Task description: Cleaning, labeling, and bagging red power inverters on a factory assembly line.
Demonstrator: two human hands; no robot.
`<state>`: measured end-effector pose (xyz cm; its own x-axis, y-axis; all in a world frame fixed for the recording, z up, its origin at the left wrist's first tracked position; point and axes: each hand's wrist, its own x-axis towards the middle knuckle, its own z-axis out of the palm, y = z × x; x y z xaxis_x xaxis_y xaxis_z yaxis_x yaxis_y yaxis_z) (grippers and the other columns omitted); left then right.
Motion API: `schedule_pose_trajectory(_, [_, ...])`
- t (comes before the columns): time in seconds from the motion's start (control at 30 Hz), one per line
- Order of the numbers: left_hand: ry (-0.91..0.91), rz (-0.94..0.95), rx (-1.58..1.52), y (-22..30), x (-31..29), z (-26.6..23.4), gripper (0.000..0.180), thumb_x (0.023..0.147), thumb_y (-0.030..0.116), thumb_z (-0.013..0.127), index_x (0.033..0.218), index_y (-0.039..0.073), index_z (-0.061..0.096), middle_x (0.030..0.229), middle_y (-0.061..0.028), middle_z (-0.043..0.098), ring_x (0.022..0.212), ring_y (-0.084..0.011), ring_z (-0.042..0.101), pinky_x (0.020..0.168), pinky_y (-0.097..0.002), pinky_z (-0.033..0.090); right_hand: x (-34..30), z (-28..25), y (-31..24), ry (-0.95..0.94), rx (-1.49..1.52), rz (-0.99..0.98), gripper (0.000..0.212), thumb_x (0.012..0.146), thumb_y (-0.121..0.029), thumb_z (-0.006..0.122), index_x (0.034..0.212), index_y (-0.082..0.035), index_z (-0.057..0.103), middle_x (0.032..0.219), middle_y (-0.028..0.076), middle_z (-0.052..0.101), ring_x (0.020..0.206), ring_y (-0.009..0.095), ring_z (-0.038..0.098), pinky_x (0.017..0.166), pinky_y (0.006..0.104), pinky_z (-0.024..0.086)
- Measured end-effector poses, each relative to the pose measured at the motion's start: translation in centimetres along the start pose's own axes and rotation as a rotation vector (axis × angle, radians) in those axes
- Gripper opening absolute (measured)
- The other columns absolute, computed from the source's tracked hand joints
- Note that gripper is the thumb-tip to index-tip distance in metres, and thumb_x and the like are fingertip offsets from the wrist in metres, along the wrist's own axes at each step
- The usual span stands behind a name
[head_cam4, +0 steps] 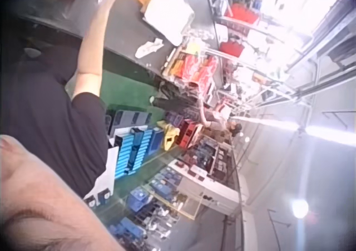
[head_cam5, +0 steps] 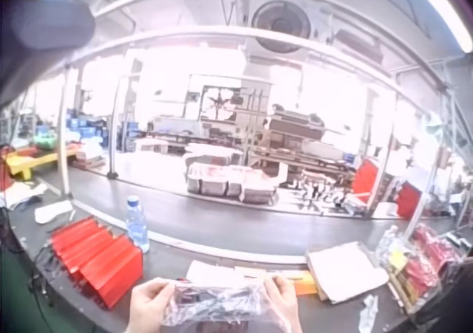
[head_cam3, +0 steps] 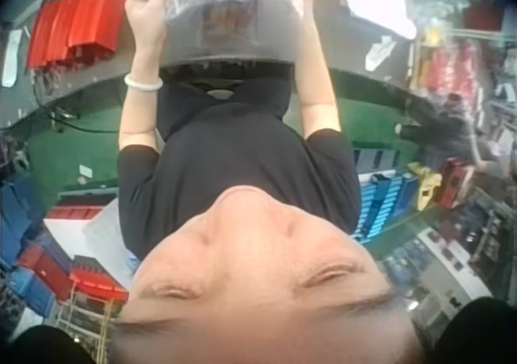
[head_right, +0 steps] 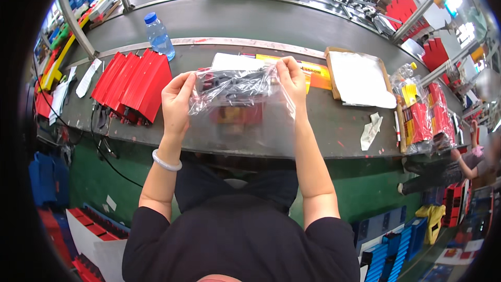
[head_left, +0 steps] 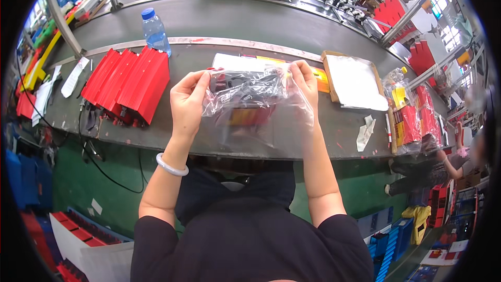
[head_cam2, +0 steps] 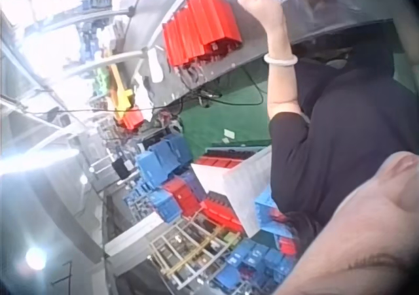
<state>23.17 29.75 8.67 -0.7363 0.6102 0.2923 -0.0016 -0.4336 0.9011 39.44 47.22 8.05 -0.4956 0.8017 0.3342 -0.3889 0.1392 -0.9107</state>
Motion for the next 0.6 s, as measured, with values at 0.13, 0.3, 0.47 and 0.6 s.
schedule_pose_trajectory(0.13, [0.055,-0.065,-0.067,-0.3,1.6,-0.4,0.015,0.091,0.006,0.056,0.095,-0.004,0.067,0.076,-0.0003,0.061,0.066,-0.0044,0.052,0.06,-0.0191,0.042,1.0,1.0,-0.4,-0.028,-0.027,0.141,0.016,0.094,-0.018,0.055,0.083,-0.006,0.054,0.069,-0.005,0.05,0.061,0.002,0.044,0.053,0.0183,0.036])
schedule_pose_trajectory(0.3, [0.012,-0.368,-0.271,-2.0,3.8,-1.4,0.019,0.089,0.007,0.058,0.101,-0.006,0.064,0.091,-0.0095,0.067,0.08,-0.013,0.064,0.073,-0.0233,0.05,3.8,-0.6,1.8,-0.058,0.091,0.181,0.015,0.092,-0.018,0.059,0.083,-0.007,0.056,0.068,-0.003,0.055,0.057,0.005,0.049,0.051,0.0196,0.039])
schedule_pose_trajectory(0.47, [-0.315,-0.848,-0.616,-5.2,5.9,-4.0,0.03,0.094,0.021,0.044,0.107,0.0,0.06,0.097,-0.0102,0.067,0.085,-0.0211,0.065,0.075,-0.0387,0.053,4.0,-0.8,1.8,0.088,0.097,0.41,0.007,0.09,-0.013,0.059,0.087,-0.006,0.06,0.065,-0.002,0.056,0.058,0.008,0.053,0.053,0.0226,0.044])
schedule_pose_trajectory(0.6, [-0.287,-0.931,-0.568,-5.1,6.3,-3.5,0.031,0.094,0.022,0.044,0.109,0.0,0.059,0.098,-0.0101,0.066,0.086,-0.0226,0.065,0.076,-0.0402,0.052,3.0,-3.3,2.0,-0.189,0.213,0.55,0.015,0.09,-0.016,0.054,0.096,-0.005,0.062,0.088,0.007,0.065,0.083,0.022,0.064,0.066,0.0347,0.052])
